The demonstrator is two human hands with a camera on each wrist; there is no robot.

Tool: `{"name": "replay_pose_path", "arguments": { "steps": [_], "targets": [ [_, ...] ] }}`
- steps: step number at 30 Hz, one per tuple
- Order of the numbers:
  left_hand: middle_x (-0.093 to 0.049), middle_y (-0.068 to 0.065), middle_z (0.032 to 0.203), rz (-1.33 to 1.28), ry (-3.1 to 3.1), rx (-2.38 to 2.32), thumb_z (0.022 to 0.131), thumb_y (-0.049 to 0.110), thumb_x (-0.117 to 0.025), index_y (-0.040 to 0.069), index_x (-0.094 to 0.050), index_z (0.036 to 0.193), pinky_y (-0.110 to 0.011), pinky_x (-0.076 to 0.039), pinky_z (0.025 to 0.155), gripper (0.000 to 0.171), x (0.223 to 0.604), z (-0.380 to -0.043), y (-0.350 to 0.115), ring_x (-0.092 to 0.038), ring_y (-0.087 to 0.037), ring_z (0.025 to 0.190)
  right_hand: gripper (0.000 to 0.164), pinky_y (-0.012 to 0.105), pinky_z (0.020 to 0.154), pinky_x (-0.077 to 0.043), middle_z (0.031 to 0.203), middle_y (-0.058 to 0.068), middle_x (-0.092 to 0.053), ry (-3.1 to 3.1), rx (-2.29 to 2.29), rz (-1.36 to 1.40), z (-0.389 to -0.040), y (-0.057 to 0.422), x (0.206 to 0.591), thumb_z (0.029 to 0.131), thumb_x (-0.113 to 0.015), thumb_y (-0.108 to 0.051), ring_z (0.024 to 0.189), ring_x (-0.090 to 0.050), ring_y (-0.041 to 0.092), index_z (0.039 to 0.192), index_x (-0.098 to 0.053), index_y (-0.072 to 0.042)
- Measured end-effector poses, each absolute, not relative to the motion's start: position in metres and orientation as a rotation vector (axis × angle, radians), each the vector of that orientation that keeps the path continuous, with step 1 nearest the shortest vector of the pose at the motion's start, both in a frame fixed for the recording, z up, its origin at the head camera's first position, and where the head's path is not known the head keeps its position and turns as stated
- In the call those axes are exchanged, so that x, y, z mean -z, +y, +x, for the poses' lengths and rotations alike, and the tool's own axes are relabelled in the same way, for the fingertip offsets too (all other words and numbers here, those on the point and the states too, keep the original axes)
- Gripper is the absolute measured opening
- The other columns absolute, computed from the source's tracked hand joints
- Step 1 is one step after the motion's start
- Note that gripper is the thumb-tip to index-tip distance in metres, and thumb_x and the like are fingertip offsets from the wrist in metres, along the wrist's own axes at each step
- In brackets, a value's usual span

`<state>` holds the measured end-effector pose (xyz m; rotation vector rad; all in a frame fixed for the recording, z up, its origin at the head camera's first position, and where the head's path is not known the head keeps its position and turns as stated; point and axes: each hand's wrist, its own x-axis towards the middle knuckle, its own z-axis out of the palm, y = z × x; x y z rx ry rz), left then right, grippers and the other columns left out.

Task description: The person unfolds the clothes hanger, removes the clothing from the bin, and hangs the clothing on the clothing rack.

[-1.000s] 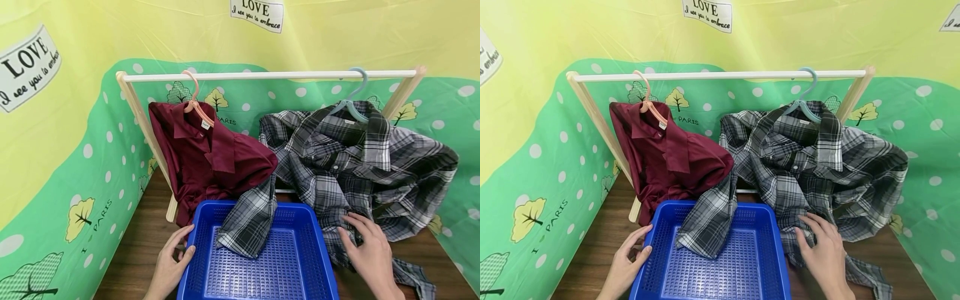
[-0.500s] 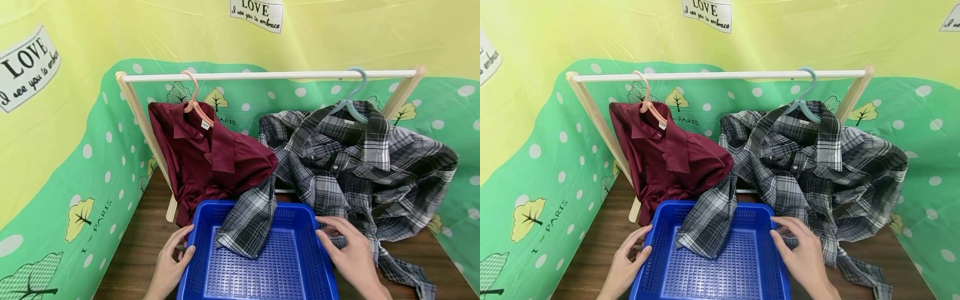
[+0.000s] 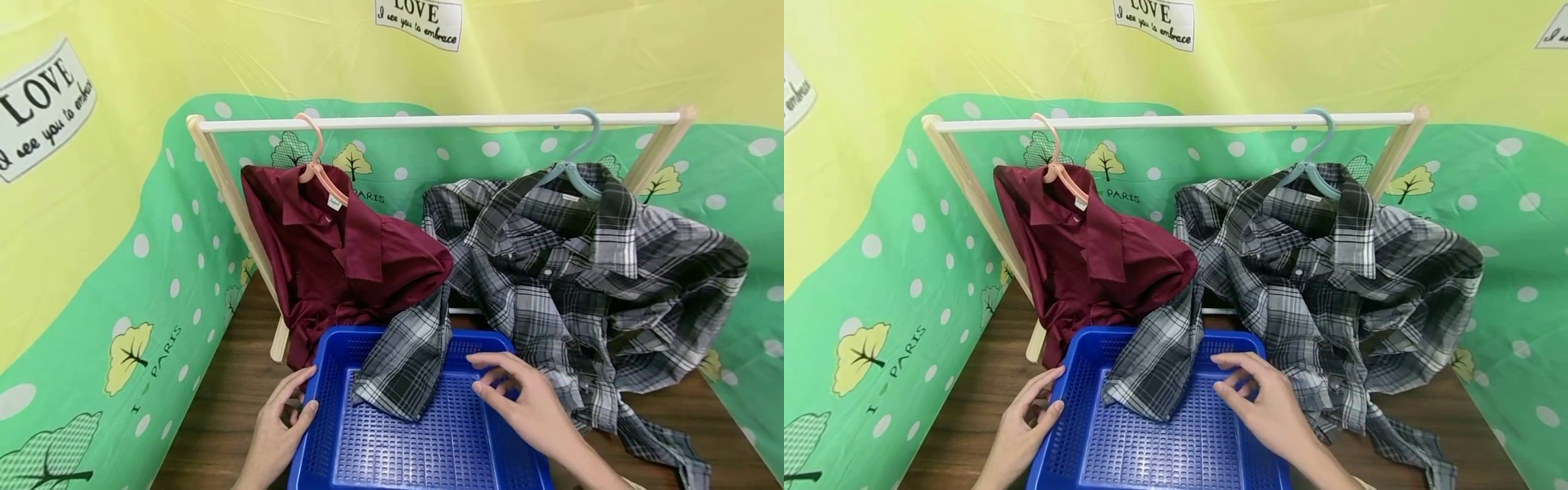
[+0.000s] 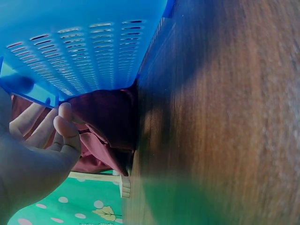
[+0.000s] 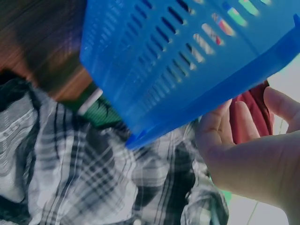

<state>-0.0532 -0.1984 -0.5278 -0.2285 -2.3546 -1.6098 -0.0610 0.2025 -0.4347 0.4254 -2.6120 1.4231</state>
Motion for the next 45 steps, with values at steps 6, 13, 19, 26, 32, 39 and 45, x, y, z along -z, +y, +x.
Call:
{"name": "replay_pose_path", "arguments": {
  "steps": [6,13,19,26,32,39,45],
  "targets": [
    [-0.068,-0.003,0.131,-0.239,-2.348,1.612,0.096,-0.006,-0.08,0.016,-0.072,0.146,-0.026,-0.047,0.06,0.055,0.528,-0.053,-0.199,-0.059,-0.007,0.09,0.038,0.028,0.076,-0.06,0.124,-0.001,-0.072,-2.685,-1.505,0.502,-0.068,0.194,0.436,0.101,-0.082,-0.009,0.095,-0.07,0.007,0.137,-0.075,-0.018],
    [-0.067,-0.004,0.132,-0.249,-2.346,1.616,0.097,-0.005,-0.08,0.016,-0.072,0.146,-0.026,-0.047,0.06,0.054,0.529,-0.054,-0.199,-0.059,-0.008,0.089,0.039,0.03,0.076,-0.06,0.134,0.012,-0.069,-2.785,-1.65,0.557,-0.074,0.191,0.446,0.105,-0.079,-0.017,0.099,-0.07,0.008,0.143,-0.072,-0.012],
    [-0.067,-0.003,0.131,-0.238,-2.346,1.61,0.096,-0.005,-0.08,0.016,-0.073,0.146,-0.026,-0.047,0.06,0.054,0.528,-0.053,-0.199,-0.059,-0.007,0.088,0.047,0.032,0.082,-0.06,0.15,0.028,-0.057,-2.868,-1.861,0.674,-0.079,0.19,0.456,0.109,-0.074,-0.023,0.107,-0.072,0.014,0.152,-0.065,-0.007],
    [-0.067,-0.003,0.133,-0.241,-2.355,1.613,0.097,-0.003,-0.08,0.017,-0.072,0.146,-0.025,-0.047,0.061,0.054,0.529,-0.054,-0.199,-0.06,-0.008,0.089,0.055,0.029,0.091,-0.06,0.166,0.04,-0.038,-2.895,-2.036,0.753,-0.081,0.188,0.471,0.111,-0.071,-0.018,0.125,-0.07,0.043,0.16,-0.054,0.001],
    [-0.067,-0.003,0.132,-0.232,-2.357,1.615,0.097,-0.003,-0.08,0.017,-0.072,0.146,-0.026,-0.047,0.061,0.053,0.529,-0.053,-0.199,-0.06,-0.008,0.089,0.058,0.034,0.096,-0.063,0.167,0.044,-0.033,-2.909,-2.192,0.724,-0.081,0.187,0.476,0.114,-0.065,-0.016,0.133,-0.065,0.051,0.162,-0.045,0.01],
    [-0.067,-0.003,0.132,-0.223,-2.356,1.623,0.097,-0.004,-0.079,0.016,-0.072,0.146,-0.026,-0.047,0.061,0.053,0.528,-0.053,-0.198,-0.059,-0.008,0.09,0.056,0.029,0.086,-0.062,0.153,0.038,-0.055,-2.871,-2.103,0.629,-0.079,0.188,0.47,0.106,-0.076,-0.01,0.116,-0.074,0.039,0.153,-0.056,0.013],
    [-0.067,-0.003,0.132,-0.207,-2.362,1.629,0.096,-0.005,-0.079,0.017,-0.072,0.146,-0.026,-0.047,0.062,0.055,0.527,-0.052,-0.198,-0.06,-0.011,0.092,0.053,0.03,0.075,-0.062,0.147,0.031,-0.062,-2.734,-1.901,0.533,-0.075,0.19,0.462,0.095,-0.088,-0.008,0.093,-0.073,0.019,0.144,-0.07,0.003]
  ]
}}
